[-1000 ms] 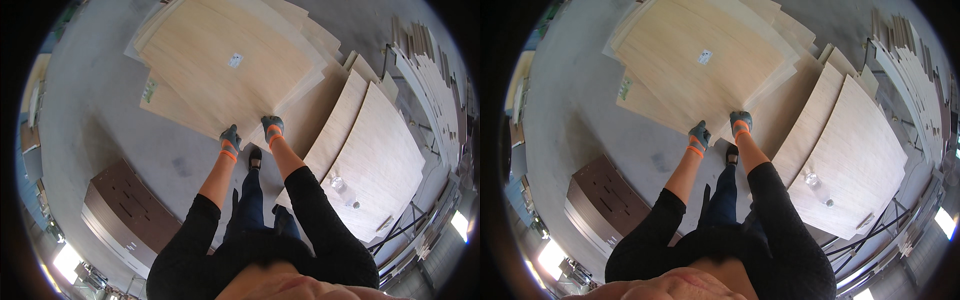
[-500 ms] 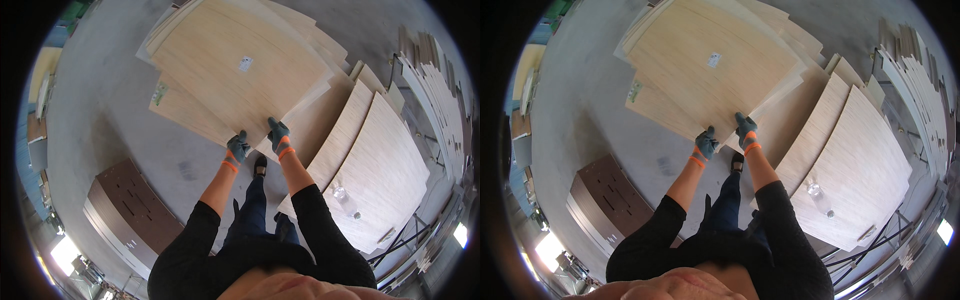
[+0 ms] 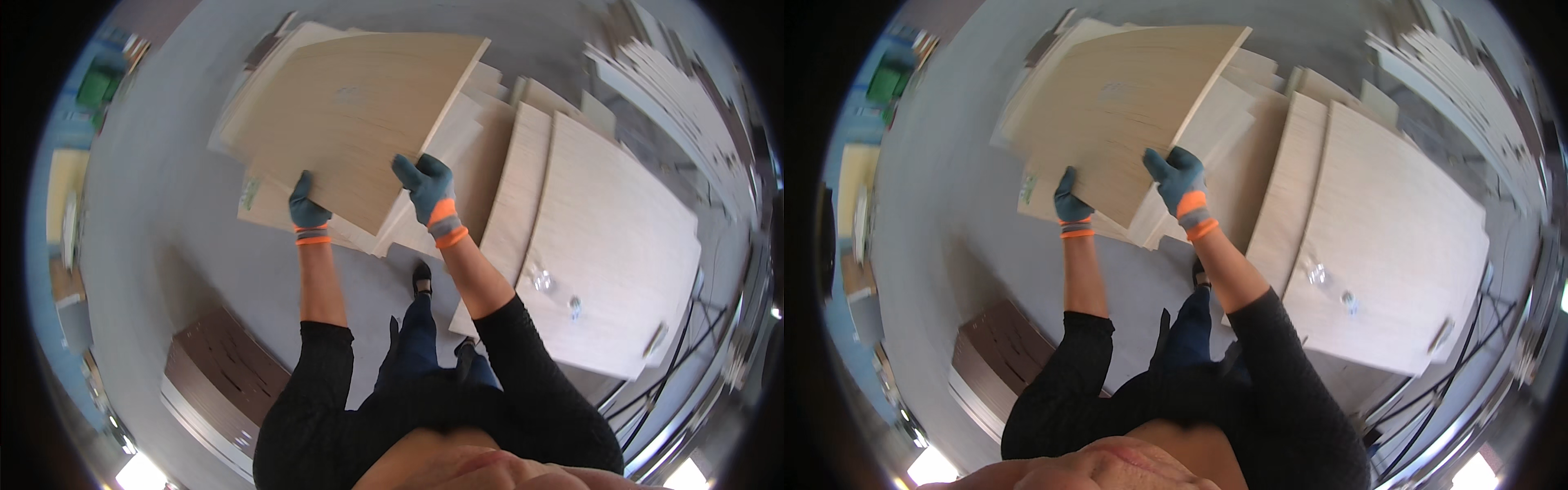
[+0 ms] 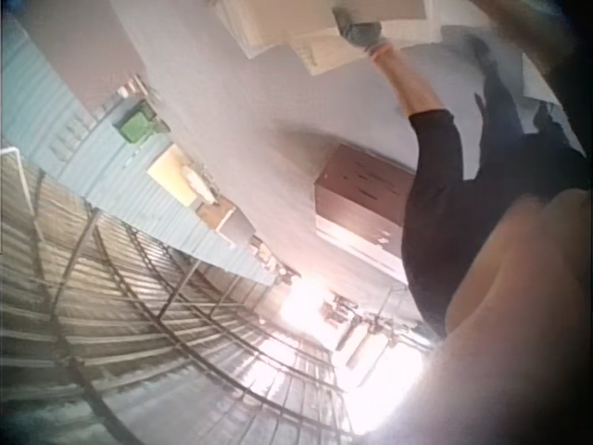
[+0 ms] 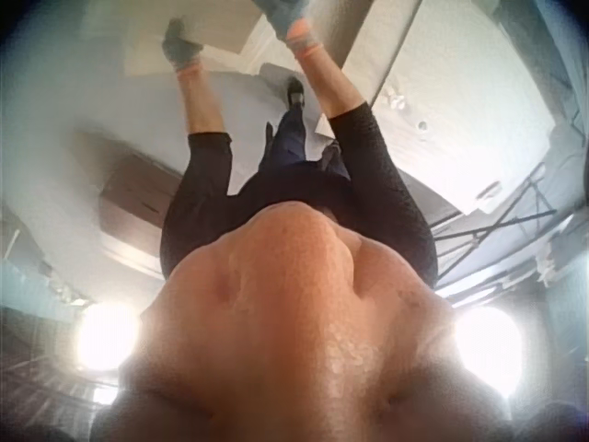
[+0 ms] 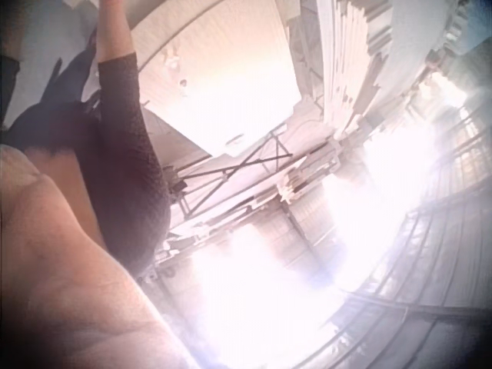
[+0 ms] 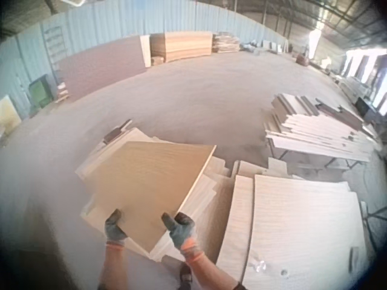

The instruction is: The person wipes the surface of large wood panels with a cloth, flips them over, and stacks them. They repeat this process for multiple panels, occasionally picking up a water bottle and pouring liquid onto the cloth before continuing to wipe.

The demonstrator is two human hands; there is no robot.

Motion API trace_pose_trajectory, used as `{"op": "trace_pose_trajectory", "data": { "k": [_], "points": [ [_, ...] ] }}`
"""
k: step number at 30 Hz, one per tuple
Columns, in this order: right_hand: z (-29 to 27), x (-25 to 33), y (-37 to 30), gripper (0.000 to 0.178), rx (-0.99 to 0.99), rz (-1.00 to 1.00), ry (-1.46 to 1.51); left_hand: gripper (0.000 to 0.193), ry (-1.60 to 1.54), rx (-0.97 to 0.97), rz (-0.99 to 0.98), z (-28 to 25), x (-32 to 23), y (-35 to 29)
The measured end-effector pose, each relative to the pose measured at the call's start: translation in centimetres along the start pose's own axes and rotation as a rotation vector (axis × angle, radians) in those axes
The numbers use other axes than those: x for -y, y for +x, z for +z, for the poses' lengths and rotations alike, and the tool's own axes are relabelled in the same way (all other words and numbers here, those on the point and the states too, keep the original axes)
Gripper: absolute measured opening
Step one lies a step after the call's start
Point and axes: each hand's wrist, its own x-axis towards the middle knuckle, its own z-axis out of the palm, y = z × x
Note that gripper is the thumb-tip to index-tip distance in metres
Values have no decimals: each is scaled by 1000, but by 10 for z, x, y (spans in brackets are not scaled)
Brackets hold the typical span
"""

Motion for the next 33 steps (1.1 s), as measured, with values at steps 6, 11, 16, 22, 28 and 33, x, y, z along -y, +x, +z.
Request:
{"op": "trace_pose_trajectory", "data": {
  "k": [6,11,16,22,28,33],
  "points": [
    [-76,69,-102,39,11,-39,-70,43,70,127,70,91,-14,-100],
    [-161,81,-203,43,-37,-113,149,44,146,222,40,162,-3,-199],
    [-235,63,-291,35,-58,-248,299,45,70,371,-16,204,6,-295],
    [-306,44,-371,22,39,-637,152,45,-54,441,-96,207,23,-428],
    [-320,43,-438,17,245,-1059,-272,41,-146,333,-210,143,31,-517],
    [-307,50,-471,21,316,-1112,-537,42,-262,146,-327,52,22,-537]
  ]
}}
